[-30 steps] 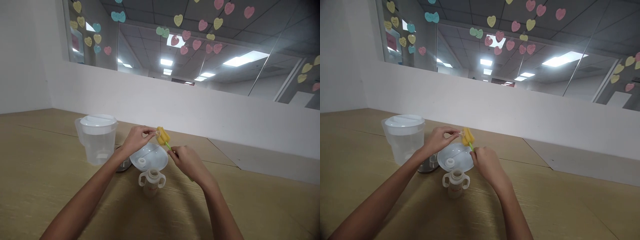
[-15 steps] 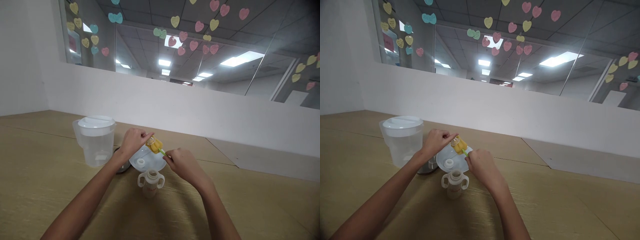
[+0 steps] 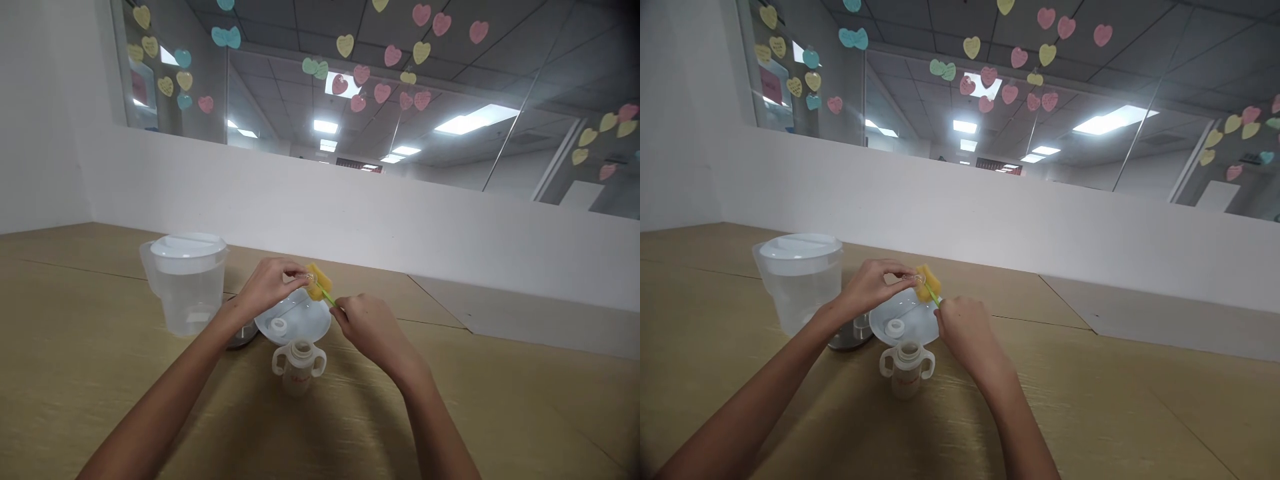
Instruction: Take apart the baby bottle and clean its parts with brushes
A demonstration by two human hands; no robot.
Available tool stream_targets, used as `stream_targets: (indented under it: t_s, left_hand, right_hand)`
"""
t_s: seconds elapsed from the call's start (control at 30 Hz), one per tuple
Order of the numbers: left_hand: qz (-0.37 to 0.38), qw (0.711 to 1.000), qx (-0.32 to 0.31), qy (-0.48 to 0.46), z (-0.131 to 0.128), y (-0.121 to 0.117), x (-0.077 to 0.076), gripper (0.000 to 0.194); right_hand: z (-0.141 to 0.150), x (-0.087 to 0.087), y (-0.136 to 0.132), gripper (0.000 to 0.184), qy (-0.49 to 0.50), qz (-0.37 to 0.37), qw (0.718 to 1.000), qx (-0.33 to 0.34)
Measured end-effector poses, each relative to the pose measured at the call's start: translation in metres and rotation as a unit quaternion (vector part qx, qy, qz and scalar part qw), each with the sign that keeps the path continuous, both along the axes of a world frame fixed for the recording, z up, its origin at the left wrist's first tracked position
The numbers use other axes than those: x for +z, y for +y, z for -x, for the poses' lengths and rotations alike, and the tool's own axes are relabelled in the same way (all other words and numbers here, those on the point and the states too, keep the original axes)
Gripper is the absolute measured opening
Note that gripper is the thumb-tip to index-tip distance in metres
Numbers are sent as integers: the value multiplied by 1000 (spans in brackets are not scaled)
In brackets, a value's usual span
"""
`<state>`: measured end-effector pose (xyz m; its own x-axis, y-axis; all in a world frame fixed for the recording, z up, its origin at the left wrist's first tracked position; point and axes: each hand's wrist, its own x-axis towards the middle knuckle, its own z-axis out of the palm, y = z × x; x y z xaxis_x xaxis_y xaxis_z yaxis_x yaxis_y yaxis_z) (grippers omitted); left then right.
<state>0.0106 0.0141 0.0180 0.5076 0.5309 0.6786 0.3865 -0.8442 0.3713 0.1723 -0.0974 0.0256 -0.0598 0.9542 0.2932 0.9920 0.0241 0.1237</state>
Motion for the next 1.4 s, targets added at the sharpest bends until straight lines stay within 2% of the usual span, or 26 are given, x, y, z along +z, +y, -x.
stream_targets:
  t_s: [0.37,0.47,0.73,1.03,1.23,1.3,1.4]
  left_hand:
    - [-71,996,-52,23,1,5,-2,18]
    - [-67,997,-33,16,0,3,-2,17]
    - [-33,999,32,28,-1,1,1,31]
    - [-66,987,117,83,-1,2,0,43]
    - [-85,979,174,65,-4,1,-1,49]
    - [-80,981,167,61,-3,0,0,49]
    - [-59,990,110,60,-1,-3,3,43]
  right_hand:
    - [-4,1,-1,32,25,-10,1000,11]
    - [-4,1,-1,33,28,-11,999,14]
    - [-5,2,-2,33,28,-12,999,13]
    - [-6,-1,-4,33,23,-13,999,42]
    - [-5,-2,-4,33,26,-17,998,57]
    - [-5,-2,-4,33,27,-18,998,57]
    - [-7,-1,-5,33,34,-21,998,40]
